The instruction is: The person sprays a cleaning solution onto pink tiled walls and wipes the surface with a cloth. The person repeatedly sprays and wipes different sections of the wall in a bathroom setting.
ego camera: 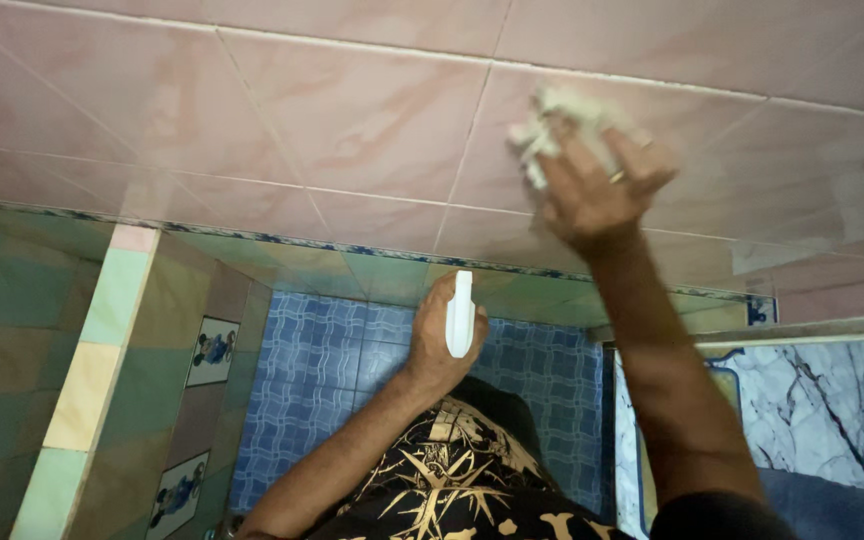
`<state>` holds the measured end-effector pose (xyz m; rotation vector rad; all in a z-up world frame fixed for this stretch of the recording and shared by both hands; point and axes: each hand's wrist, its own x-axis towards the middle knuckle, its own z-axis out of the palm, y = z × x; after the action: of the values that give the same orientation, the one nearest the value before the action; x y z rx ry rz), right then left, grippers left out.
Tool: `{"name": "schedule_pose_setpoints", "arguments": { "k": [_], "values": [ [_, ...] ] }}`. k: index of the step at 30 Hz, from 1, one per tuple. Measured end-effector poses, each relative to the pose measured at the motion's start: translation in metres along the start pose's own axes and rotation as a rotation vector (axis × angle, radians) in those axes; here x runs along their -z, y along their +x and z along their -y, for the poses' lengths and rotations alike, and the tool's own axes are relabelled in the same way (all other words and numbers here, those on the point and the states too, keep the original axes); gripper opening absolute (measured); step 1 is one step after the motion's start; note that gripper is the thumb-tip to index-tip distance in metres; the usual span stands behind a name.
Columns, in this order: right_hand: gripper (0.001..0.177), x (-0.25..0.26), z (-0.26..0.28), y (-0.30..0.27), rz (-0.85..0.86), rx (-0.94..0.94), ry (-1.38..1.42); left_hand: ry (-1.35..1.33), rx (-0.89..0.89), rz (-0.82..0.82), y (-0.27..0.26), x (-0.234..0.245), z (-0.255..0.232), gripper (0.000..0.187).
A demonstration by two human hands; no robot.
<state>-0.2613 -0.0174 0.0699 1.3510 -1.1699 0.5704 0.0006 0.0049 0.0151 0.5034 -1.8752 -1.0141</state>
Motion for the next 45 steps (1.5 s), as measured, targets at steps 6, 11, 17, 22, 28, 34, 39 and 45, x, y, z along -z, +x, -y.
{"name": "schedule_pose_setpoints", "arguments": {
  "k": [6, 11, 17, 22, 28, 34, 39, 45],
  "values": [
    [0.012, 0.044, 0.062, -0.037, 0.328, -0.613, 0.673, 0.040, 0.001, -0.015, -0.002, 0.002, -0.001, 0.047],
    [0.039, 0.077, 0.083, -0.035, -0.037, -1.750, 1.558, -0.059, 0.108, 0.014, -0.010, 0.003, -0.001, 0.041],
    [0.042, 0.110, 0.096, -0.044, -0.115, -2.329, 2.000, -0.103, 0.144, 0.017, -0.023, 0.005, -0.005, 0.042],
    [0.054, 0.130, 0.120, -0.056, -0.272, -2.486, 1.976, -0.062, 0.095, 0.019, -0.036, 0.015, -0.009, 0.040],
    [0.059, 0.147, 0.135, -0.074, 0.130, -2.394, 1.832, -0.012, 0.081, 0.029, -0.051, 0.027, -0.018, 0.038],
    [0.063, 0.168, 0.137, -0.069, -0.045, -2.443, 1.861, -0.037, 0.141, 0.039, -0.052, 0.040, -0.038, 0.037],
    [0.062, 0.191, 0.140, -0.044, -0.163, -2.478, 1.745, 0.094, -0.153, 0.029, -0.024, 0.056, -0.073, 0.032],
    [0.056, 0.204, 0.126, -0.035, -0.009, -2.369, 1.779, 0.039, -0.183, 0.092, 0.032, 0.060, -0.125, 0.032]
  ]
}}
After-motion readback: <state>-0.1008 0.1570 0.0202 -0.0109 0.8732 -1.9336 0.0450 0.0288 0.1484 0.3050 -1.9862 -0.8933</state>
